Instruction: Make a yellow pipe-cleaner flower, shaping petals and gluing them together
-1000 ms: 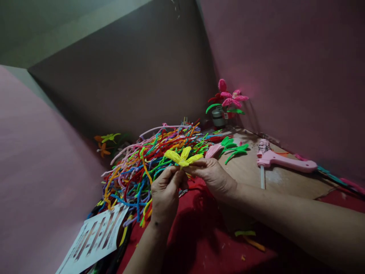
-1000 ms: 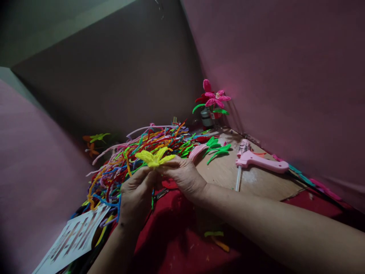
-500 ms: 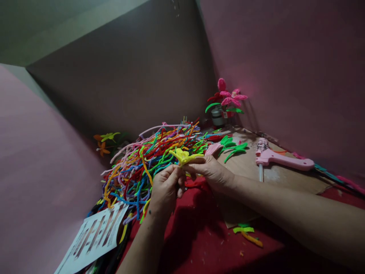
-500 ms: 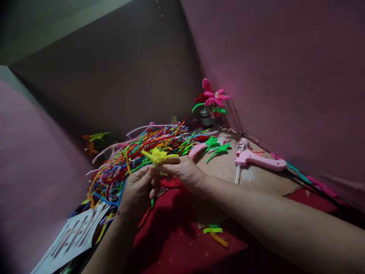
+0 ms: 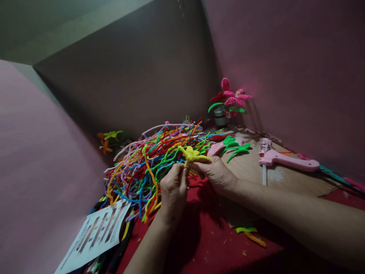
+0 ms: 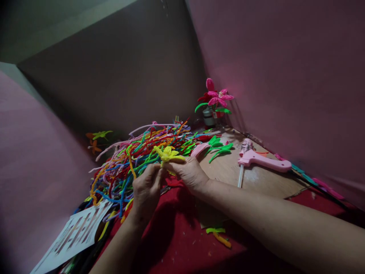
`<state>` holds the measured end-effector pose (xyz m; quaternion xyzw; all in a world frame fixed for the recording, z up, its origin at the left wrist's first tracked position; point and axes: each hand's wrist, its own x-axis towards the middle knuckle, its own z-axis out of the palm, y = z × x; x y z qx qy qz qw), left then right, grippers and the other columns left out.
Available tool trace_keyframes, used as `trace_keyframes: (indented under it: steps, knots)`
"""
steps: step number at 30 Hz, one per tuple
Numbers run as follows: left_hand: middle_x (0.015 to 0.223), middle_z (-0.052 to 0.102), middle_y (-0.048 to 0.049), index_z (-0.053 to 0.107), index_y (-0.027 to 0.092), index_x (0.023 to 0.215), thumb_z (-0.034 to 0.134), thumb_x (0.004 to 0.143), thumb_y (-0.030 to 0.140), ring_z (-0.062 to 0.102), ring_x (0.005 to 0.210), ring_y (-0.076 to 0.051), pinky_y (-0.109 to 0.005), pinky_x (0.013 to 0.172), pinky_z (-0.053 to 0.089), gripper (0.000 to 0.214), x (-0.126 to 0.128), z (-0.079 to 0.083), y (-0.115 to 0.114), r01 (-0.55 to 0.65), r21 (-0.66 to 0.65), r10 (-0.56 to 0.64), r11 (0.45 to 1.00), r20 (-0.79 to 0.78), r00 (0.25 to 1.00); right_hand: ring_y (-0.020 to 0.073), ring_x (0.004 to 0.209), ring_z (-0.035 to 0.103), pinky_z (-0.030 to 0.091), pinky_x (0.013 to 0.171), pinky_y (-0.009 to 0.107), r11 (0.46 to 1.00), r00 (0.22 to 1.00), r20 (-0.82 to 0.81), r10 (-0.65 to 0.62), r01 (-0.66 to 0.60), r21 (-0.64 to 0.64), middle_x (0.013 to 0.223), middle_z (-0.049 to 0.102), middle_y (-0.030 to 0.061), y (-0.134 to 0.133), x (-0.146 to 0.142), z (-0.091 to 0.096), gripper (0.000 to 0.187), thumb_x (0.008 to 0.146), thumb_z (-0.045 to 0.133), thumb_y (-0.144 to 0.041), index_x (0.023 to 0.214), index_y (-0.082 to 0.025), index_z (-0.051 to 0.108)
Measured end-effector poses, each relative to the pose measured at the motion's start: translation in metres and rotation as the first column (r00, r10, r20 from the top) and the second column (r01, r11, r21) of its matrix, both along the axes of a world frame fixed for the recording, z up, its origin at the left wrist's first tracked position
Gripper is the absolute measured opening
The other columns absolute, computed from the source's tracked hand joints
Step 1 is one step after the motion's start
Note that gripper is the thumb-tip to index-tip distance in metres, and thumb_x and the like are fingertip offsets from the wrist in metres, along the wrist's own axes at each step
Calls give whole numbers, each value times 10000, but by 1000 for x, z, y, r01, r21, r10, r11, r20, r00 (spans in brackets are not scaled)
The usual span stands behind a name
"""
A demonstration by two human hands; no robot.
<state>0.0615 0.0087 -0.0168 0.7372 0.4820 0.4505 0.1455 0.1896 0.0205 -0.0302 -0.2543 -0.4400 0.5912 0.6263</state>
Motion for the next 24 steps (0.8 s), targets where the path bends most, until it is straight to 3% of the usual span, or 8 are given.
trace_keyframes:
  steps: [3,7,12,16,18,20,23,24]
  knots:
    - [501,485,45,555,178,733,508,784,313,429,430,-74,-182,433,350,152,2,3,-3,52,-143,-32,988,137,990,60,484,321,222,473,233,1000,999,43,16,-17,5,502,443,-44,-1,2,1,223,604,696,-331,559,-131,609]
    - [427,478,53,520,161,687,497,793,353,380,323,-58,-166,326,304,220,4,9,-4,253,-358,-102,899,392,915,64,485,345,258,495,237,997,997,49,56,-58,46,516,484,-39,-2,6,5,188,639,676,-318,584,-144,633]
    - [470,523,36,528,137,699,535,775,325,392,273,-48,-153,256,301,203,2,13,-3,516,-419,-186,748,613,768,81,549,419,322,563,239,985,993,62,104,-111,130,575,546,-26,0,8,7,168,672,650,-309,709,-149,686]
    - [467,494,53,523,133,715,529,778,307,284,219,-12,-131,211,243,185,-2,15,-2,663,-428,-179,614,743,645,92,602,474,352,627,247,965,974,26,226,-228,134,632,592,-9,3,9,4,180,675,653,-295,769,-146,688]
    - [456,468,64,520,138,714,522,778,313,249,218,-7,-134,213,242,187,-3,15,-1,679,-439,-191,588,740,645,92,586,484,352,612,247,959,968,-1,252,-250,134,619,597,-6,6,9,2,160,670,658,-281,745,-142,683]
    - [492,491,50,523,140,712,505,789,322,330,263,-25,-151,264,308,198,-2,14,0,600,-453,-226,659,642,732,81,547,463,330,562,234,971,978,-26,207,-203,124,592,585,-11,9,8,-2,143,659,667,-270,714,-139,682]
    - [533,513,35,551,146,714,538,771,318,465,409,-59,-167,409,390,182,0,9,0,312,-339,-198,888,331,923,67,521,426,299,514,221,993,992,-74,100,-95,66,592,578,-15,13,6,-6,153,628,692,-268,710,-139,688]
    - [518,503,39,560,151,712,549,764,312,467,428,-62,-166,434,386,169,1,7,0,219,-269,-157,938,235,959,67,523,425,299,510,220,996,993,-79,82,-79,44,604,581,-13,13,6,-6,169,612,704,-271,717,-139,690]
